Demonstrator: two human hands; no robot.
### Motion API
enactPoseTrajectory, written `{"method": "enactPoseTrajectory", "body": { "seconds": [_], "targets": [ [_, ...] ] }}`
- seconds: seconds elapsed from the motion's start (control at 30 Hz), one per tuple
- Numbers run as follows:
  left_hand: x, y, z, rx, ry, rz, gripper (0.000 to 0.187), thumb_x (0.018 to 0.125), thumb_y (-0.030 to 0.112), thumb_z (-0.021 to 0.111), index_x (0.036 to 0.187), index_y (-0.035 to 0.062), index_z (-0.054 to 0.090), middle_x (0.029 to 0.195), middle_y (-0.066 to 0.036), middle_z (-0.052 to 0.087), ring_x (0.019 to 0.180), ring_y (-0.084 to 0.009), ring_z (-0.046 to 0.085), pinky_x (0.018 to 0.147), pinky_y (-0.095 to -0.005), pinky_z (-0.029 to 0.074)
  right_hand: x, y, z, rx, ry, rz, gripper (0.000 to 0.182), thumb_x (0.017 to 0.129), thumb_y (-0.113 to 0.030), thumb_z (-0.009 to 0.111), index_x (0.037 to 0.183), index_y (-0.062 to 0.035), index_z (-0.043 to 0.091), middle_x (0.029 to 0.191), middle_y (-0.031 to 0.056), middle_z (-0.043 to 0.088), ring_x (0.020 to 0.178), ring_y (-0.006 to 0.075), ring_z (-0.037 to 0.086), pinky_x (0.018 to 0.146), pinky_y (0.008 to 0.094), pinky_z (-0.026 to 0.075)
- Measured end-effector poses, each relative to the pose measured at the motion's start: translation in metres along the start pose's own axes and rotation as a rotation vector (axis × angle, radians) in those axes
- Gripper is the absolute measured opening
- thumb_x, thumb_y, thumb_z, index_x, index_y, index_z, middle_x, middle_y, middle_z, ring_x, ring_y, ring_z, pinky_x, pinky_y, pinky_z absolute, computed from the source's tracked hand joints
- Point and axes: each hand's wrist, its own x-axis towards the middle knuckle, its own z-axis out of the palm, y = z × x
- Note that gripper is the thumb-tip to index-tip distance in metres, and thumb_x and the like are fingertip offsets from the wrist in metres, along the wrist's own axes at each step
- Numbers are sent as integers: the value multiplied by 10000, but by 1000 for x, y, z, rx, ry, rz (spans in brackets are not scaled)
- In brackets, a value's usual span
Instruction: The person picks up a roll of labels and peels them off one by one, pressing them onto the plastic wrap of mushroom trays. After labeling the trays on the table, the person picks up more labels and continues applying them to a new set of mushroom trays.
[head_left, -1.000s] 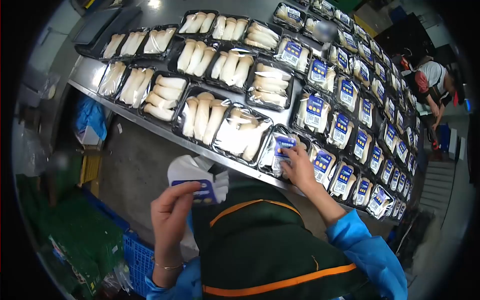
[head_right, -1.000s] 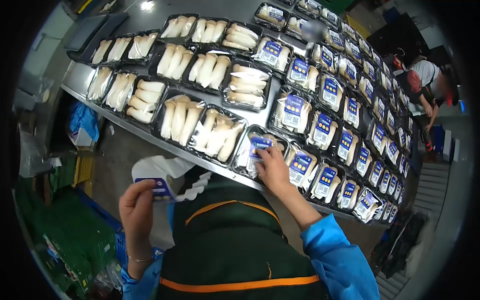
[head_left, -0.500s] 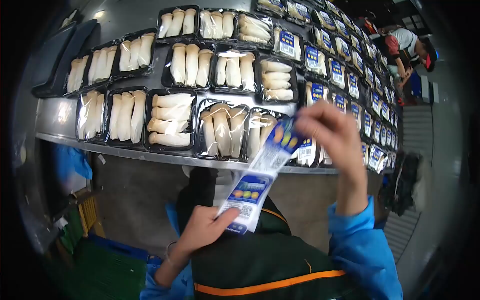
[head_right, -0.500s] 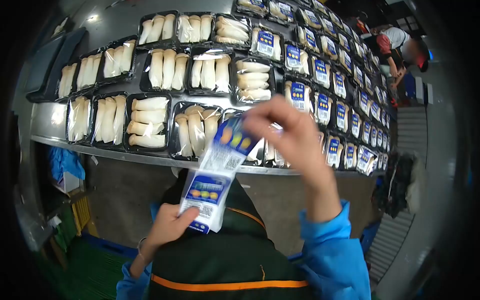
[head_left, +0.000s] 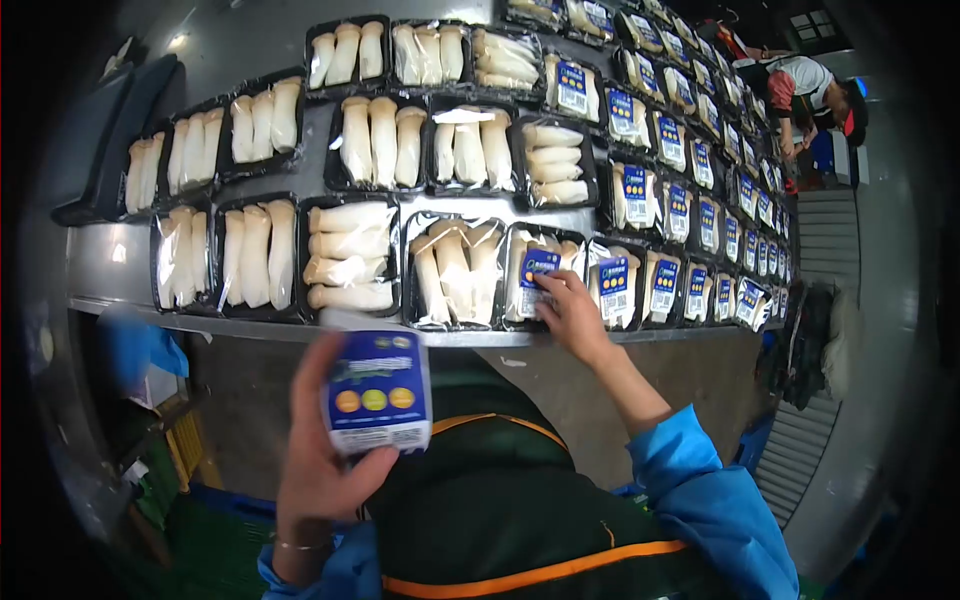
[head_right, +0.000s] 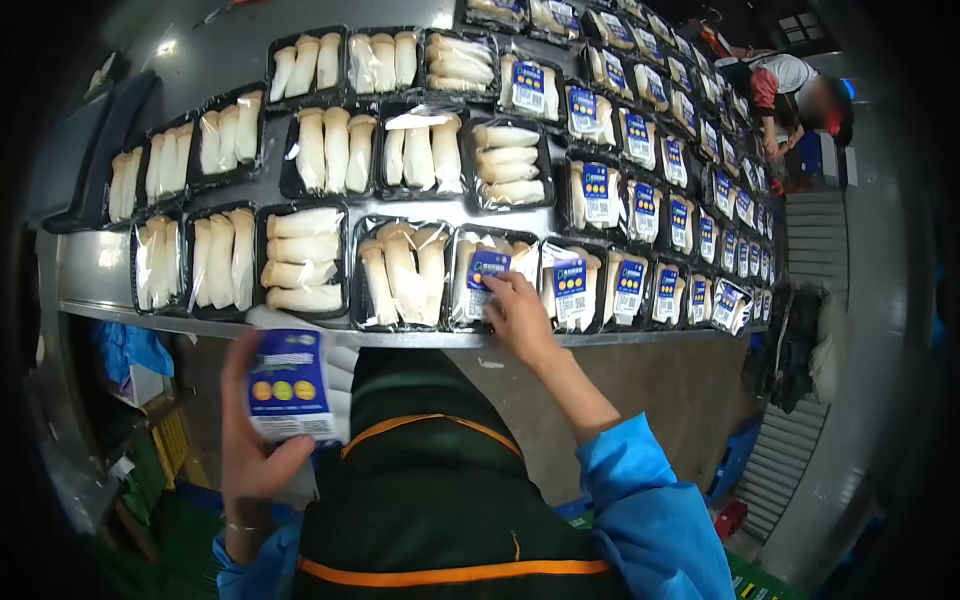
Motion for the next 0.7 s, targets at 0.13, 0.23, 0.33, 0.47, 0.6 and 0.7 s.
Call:
{"method": "enactPoseTrajectory", "body": {
  "seconds": [0.13, 0.23, 0.33, 0.47, 0.6, 0.7],
  "targets": [
    [15, -26, 10, -26, -168, 50, 443, 768, -86, 571, 1172, -12, 405, 1137, -121, 475, 998, -144, 516, 861, -266, 416, -3, -115, -58, 1014, -5, -92, 288, 776, -113, 657, 1045, -33, 594, 1008, 97, 575, 869, 196, 553, 762, 283, 436],
    [24, -13, 29, 276, 63, 45, 237, 801, -13, 596, 1025, -58, 537, 1013, -89, 580, 865, -117, 571, 765, -215, 431, -1, -154, -67, 790, -158, -344, 216, 752, -84, 680, 953, -28, 625, 899, 77, 607, 846, 172, 569, 732, 274, 449],
    [32, 7, 33, 451, 74, 48, 157, 806, 20, 607, 946, -45, 580, 882, -91, 623, 733, -100, 586, 668, -203, 446, 4, -151, -65, 774, -131, -417, 169, 757, -71, 672, 909, -15, 622, 878, 91, 610, 764, 195, 597, 649, 268, 475],
    [43, 3, 47, 623, 199, 120, 79, 772, 58, 663, 771, -8, 621, 628, -98, 606, 531, -80, 544, 492, -225, 424, 14, -156, -92, 655, -139, -411, 162, 765, -56, 657, 919, -14, 626, 838, 104, 611, 737, 214, 604, 623, 281, 482],
    [62, 10, 54, 725, 184, 201, 149, 741, 85, 700, 681, -13, 607, 580, -104, 582, 482, -71, 509, 457, -238, 397, 33, -140, -105, 630, -215, -452, 189, 761, -60, 658, 942, -12, 630, 824, 104, 610, 745, 224, 606, 622, 285, 481],
    [67, -12, 56, 619, 74, 71, 166, 746, 128, 702, 710, -20, 637, 551, -101, 575, 488, -54, 504, 457, -228, 393, 62, -121, -127, 368, -6, -793, 184, 758, -77, 659, 934, -28, 643, 803, 82, 617, 718, 223, 609, 630, 302, 480]
  ]
}}
